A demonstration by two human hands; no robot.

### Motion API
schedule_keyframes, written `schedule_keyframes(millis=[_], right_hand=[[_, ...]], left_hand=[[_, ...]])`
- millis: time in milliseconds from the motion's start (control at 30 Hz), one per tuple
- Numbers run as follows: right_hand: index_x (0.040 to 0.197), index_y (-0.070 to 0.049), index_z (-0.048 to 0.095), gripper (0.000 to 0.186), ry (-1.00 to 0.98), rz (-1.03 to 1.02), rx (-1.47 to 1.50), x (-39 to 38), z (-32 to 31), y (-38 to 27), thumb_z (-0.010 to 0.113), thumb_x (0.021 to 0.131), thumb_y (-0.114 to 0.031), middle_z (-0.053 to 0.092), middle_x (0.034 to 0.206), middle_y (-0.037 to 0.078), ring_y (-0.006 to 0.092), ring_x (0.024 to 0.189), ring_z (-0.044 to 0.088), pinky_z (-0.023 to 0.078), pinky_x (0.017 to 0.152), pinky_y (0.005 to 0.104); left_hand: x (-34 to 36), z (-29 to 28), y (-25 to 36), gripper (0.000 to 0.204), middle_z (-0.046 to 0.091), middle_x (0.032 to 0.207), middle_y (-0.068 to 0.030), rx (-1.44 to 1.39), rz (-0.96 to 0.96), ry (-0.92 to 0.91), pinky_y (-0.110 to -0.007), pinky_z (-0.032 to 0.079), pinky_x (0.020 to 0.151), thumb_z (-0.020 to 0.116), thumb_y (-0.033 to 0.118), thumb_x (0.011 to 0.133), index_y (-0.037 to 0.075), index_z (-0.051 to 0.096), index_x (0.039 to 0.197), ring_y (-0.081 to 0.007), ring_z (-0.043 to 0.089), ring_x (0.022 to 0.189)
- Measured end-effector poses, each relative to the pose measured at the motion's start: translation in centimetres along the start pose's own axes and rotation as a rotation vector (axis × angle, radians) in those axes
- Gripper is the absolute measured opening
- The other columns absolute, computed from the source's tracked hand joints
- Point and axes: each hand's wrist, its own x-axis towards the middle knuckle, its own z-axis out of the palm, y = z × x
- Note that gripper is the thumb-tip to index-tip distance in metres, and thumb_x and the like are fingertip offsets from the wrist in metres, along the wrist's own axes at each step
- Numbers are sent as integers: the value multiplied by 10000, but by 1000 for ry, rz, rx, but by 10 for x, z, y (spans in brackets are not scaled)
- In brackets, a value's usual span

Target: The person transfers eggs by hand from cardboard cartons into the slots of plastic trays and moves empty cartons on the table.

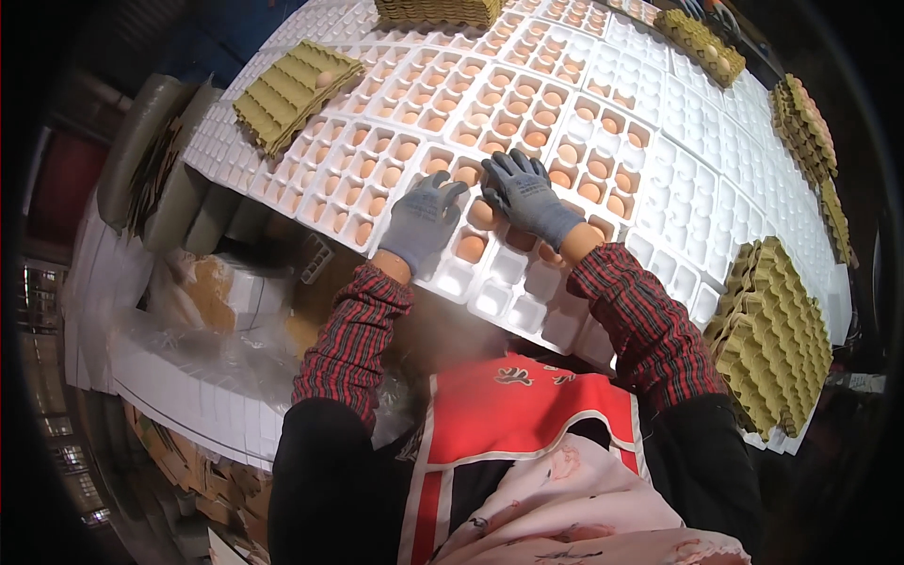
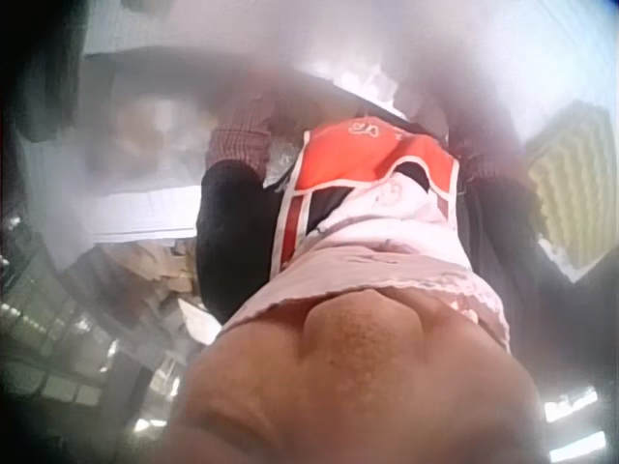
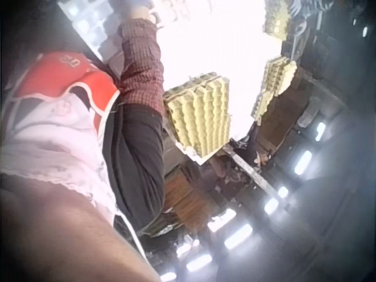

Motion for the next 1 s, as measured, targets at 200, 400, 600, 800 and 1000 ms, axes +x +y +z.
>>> schedule_keyframes(millis=[200,400,600,800,1000], right_hand=[[1321,-19,570,409,-36,440,670,-82,-132,-30,637,959,-196,607,1321,194,355,1209,598,473,1008,404],[1237,20,647,371,-14,792,720,-188,-206,-44,704,878,-49,662,1260,164,267,1198,619,470,1016,371],[1219,27,656,386,308,1005,496,-264,-298,-62,730,845,-32,664,1250,154,249,1169,625,473,994,349],[1191,2,664,385,516,959,-153,-333,-369,-29,761,838,-117,657,1246,188,341,1190,609,468,1007,397],[1368,-23,523,700,167,1602,-428,-474,-409,70,589,923,-561,555,1384,216,394,1256,537,421,1058,429]], left_hand=[[-2,-34,-2,261,700,1130,-146,-568,-187,203,-346,525,894,662,103,919,24,675,1167,-265,678,1028],[-38,1,6,258,664,1179,-145,-328,3,297,-404,496,946,641,68,903,19,666,1155,-319,629,1080],[-42,21,0,379,651,1182,-206,-241,111,140,-476,431,1039,544,21,854,-8,623,1224,-412,581,1131],[-79,32,-13,406,584,1329,-206,-208,126,122,-507,322,1159,516,49,905,-12,584,1300,-392,520,1271],[-13,30,87,513,492,1443,-229,48,268,35,-509,190,1216,578,276,957,-19,522,1373,-402,388,1389]])
